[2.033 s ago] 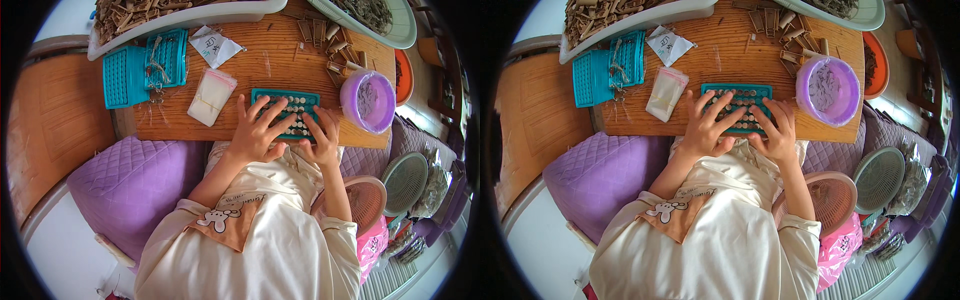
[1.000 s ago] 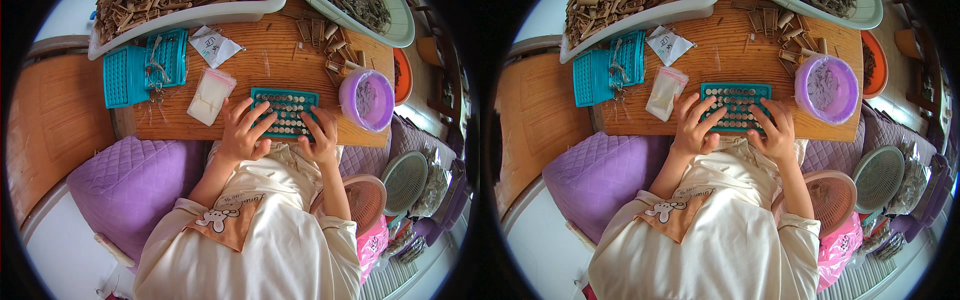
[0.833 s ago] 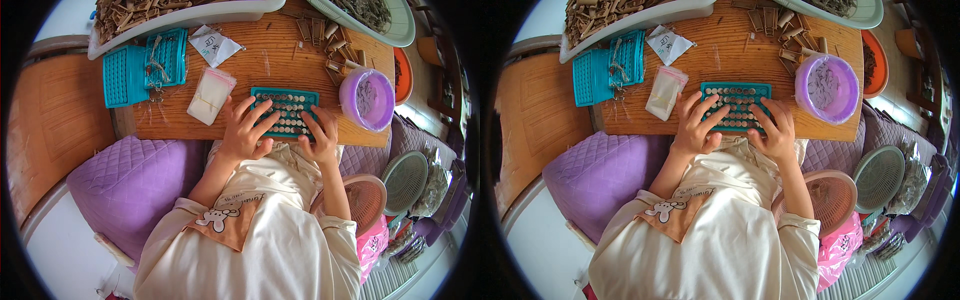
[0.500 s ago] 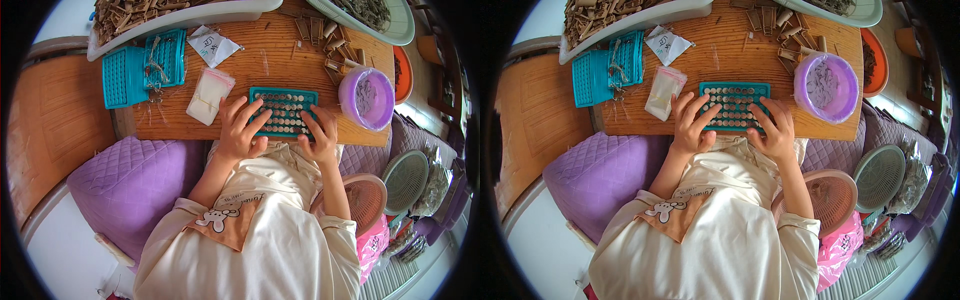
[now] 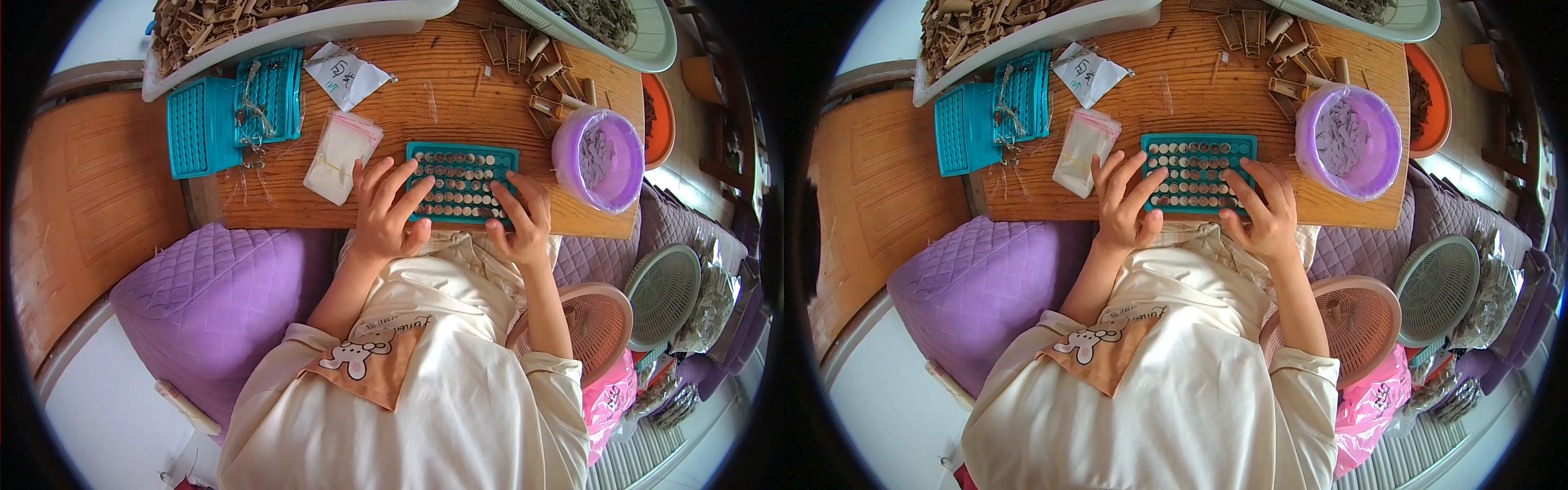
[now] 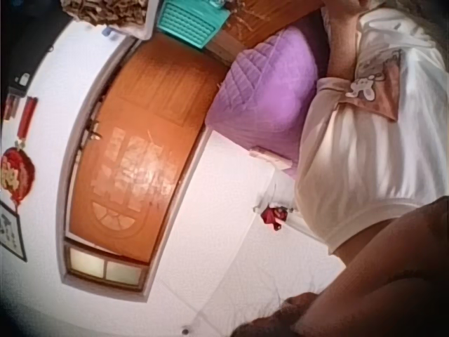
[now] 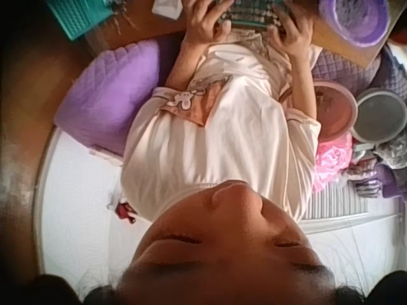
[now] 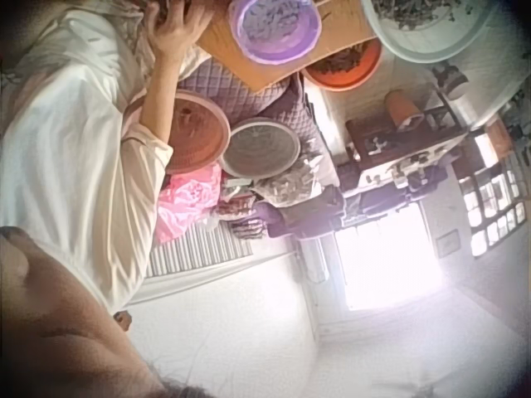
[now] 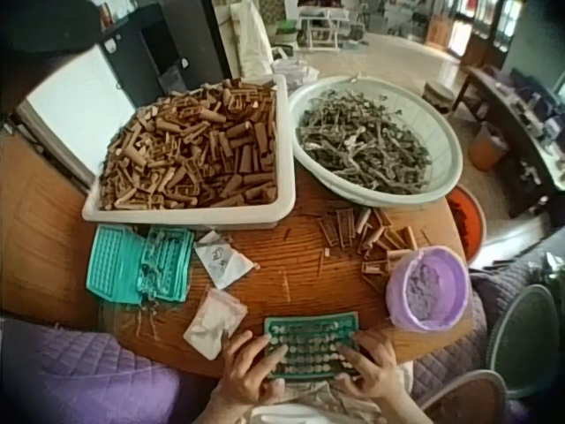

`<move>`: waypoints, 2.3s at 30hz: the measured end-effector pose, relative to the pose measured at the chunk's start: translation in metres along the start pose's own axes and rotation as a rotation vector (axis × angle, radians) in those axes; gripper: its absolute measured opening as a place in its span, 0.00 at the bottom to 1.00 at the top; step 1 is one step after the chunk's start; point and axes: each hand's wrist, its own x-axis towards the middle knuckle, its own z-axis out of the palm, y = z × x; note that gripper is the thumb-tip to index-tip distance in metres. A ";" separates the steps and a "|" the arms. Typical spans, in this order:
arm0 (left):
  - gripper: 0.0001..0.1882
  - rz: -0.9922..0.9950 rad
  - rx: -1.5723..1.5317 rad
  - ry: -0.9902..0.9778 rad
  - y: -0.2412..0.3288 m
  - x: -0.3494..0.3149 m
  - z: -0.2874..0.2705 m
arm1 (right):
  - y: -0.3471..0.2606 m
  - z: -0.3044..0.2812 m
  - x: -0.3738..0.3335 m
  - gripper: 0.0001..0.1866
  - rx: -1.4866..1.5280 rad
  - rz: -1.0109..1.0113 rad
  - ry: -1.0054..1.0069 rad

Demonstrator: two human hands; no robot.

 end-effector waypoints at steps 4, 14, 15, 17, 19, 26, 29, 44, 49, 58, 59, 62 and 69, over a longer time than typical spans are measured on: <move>0.22 -0.003 -0.020 0.005 0.000 0.001 0.000 | 0.000 0.000 0.000 0.18 -0.005 -0.012 -0.030; 0.21 0.017 -0.021 -0.013 0.000 0.001 -0.001 | -0.006 -0.003 0.004 0.22 -0.115 -0.008 -0.236; 0.21 0.018 -0.026 -0.013 0.000 0.001 0.000 | -0.006 -0.004 0.005 0.22 -0.116 -0.008 -0.236; 0.21 0.019 -0.031 -0.014 0.000 0.002 -0.001 | -0.005 -0.004 0.005 0.22 -0.131 -0.034 -0.271; 0.21 0.013 -0.037 -0.017 0.000 0.002 0.000 | -0.005 -0.005 0.006 0.22 -0.133 -0.030 -0.280; 0.21 0.012 -0.047 -0.021 0.000 0.002 -0.001 | -0.002 -0.003 0.001 0.21 -0.039 -0.033 -0.130; 0.21 0.031 -0.054 -0.022 0.001 0.003 0.000 | 0.000 -0.002 -0.002 0.21 -0.055 -0.028 -0.057; 0.20 0.048 -0.060 -0.033 0.000 0.003 -0.001 | -0.002 -0.004 0.003 0.17 -0.023 -0.019 -0.090; 0.20 0.042 -0.073 -0.020 -0.001 0.002 -0.001 | 0.003 -0.001 -0.003 0.15 0.047 0.054 0.091; 0.20 0.035 -0.096 -0.004 -0.001 0.004 -0.001 | 0.003 -0.001 -0.006 0.16 0.006 0.021 0.051; 0.20 0.033 -0.097 -0.003 -0.002 0.003 -0.001 | 0.003 0.000 -0.006 0.16 -0.006 0.027 0.041; 0.20 0.032 -0.093 -0.002 -0.002 0.002 -0.001 | 0.002 0.001 -0.003 0.16 -0.036 0.015 -0.003; 0.21 -0.001 -0.157 0.033 -0.002 0.004 -0.002 | 0.002 -0.003 0.000 0.17 -0.010 -0.024 -0.001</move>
